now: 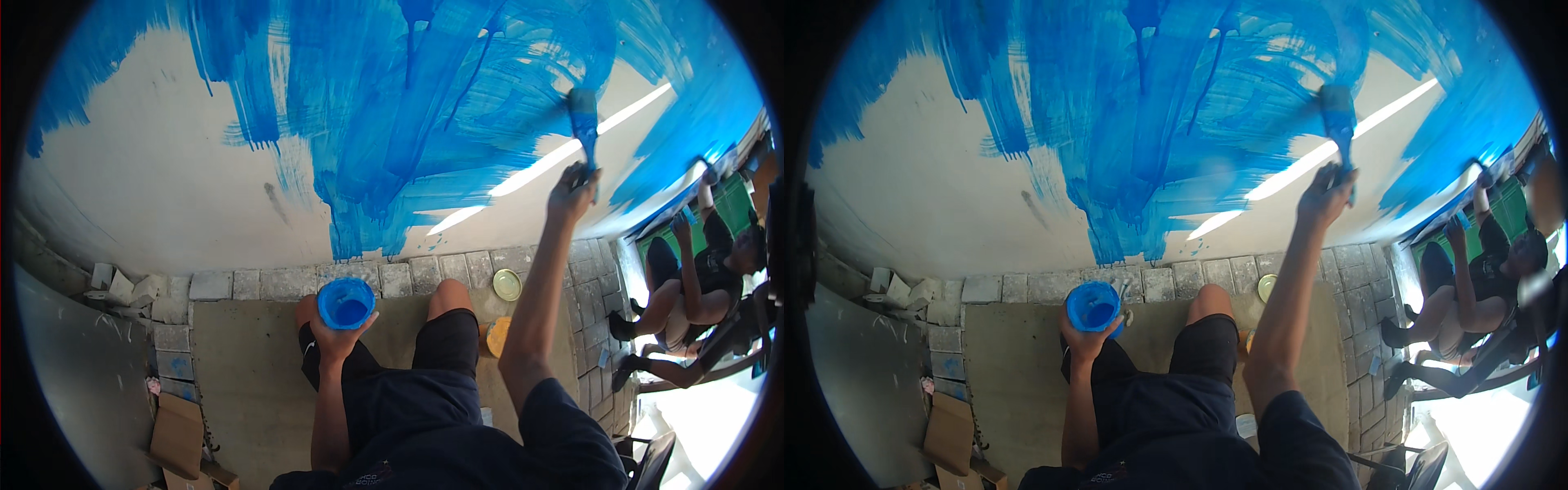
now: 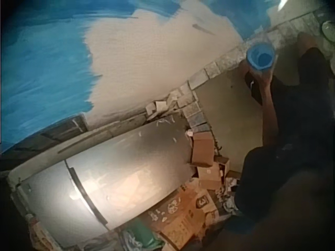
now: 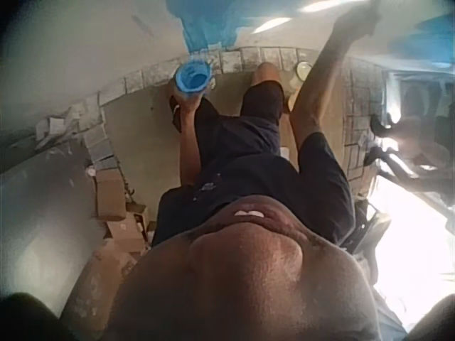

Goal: Painting a wall with blue paint using a brush.

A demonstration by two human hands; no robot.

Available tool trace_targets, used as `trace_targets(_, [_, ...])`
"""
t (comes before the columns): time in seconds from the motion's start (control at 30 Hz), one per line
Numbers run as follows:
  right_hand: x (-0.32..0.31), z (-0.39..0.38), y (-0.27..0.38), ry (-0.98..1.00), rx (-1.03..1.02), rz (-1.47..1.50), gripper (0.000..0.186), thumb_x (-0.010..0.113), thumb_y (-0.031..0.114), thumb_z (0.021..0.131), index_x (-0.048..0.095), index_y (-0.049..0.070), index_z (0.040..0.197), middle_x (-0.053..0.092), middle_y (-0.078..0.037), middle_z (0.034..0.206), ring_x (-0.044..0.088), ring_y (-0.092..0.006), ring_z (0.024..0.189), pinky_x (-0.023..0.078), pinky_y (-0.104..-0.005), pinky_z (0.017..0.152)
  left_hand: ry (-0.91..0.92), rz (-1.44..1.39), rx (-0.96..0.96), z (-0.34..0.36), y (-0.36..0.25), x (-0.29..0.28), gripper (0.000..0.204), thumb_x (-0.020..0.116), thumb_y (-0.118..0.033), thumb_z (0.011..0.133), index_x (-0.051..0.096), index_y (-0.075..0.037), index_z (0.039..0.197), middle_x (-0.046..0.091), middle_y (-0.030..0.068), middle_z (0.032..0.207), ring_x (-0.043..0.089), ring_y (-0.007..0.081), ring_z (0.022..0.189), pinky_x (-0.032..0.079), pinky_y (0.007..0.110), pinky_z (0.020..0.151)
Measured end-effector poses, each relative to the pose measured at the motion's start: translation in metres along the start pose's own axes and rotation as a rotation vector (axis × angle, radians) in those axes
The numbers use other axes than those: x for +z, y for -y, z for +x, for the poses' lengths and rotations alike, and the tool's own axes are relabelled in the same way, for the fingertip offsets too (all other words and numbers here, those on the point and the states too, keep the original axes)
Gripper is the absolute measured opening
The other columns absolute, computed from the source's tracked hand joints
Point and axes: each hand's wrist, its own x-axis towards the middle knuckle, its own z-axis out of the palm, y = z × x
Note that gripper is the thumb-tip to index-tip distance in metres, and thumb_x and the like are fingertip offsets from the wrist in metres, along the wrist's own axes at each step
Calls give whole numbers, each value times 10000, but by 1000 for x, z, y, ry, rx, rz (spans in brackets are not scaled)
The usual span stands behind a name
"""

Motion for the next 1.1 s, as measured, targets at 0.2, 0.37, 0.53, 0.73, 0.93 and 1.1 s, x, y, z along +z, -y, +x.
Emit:
trace_targets(0.2, [13, -103, 12, 36, -23, -193, 317, 592, 309, 991, 589, 18, 1114, 610, -51, 904, 600, -142, 791, 499, -277, 719, -12, -38, -57, -15, 8, -8, 751, 942, -156, 576, 545, -30, 1200, 611, 91, 1122, 612, 204, 1024, 506, 375, 912])
trace_targets(0.37, [35, -144, 1, 551, 38, -572, 265, 583, 160, 989, 603, -73, 1114, 655, -122, 802, 660, -165, 675, 538, -303, 585, -9, 15, 32, -12, -3, 5, 698, 935, -142, 593, 551, -32, 1165, 625, 84, 1107, 621, 185, 1008, 510, 357, 906])
trace_targets(0.53, [29, -106, 9, 633, -99, -859, 307, 636, 141, 953, 608, -88, 1155, 696, -126, 802, 688, -169, 722, 546, -276, 658, 63, -30, -51, -22, 36, 21, 690, 938, -144, 601, 550, -22, 1158, 637, 87, 1087, 637, 185, 989, 527, 357, 886])
trace_targets(0.73, [15, -65, 72, 434, -350, -859, 311, 572, 175, 991, 594, -78, 1171, 676, -124, 799, 686, -189, 689, 593, -325, 634, 128, -25, -52, -32, 52, 41, 665, 933, -156, 611, 564, -18, 1146, 653, 98, 1072, 650, 190, 976, 530, 354, 877])
trace_targets(0.93, [71, -134, 17, 553, -183, -575, 294, 575, 161, 991, 583, -68, 1175, 675, -126, 814, 685, -196, 683, 583, -339, 633, 102, 40, -72, -54, 72, 52, 673, 938, -184, 606, 579, -21, 1151, 664, 96, 1066, 659, 194, 968, 534, 356, 862])
trace_targets(1.1, [70, -123, -13, 569, -112, -668, 266, 602, 147, 977, 605, -70, 1130, 676, -115, 776, 683, -186, 672, 576, -320, 651, 165, 86, -101, -64, 79, 52, 658, 939, -209, 608, 590, -25, 1134, 675, 107, 1053, 668, 199, 967, 536, 357, 855])
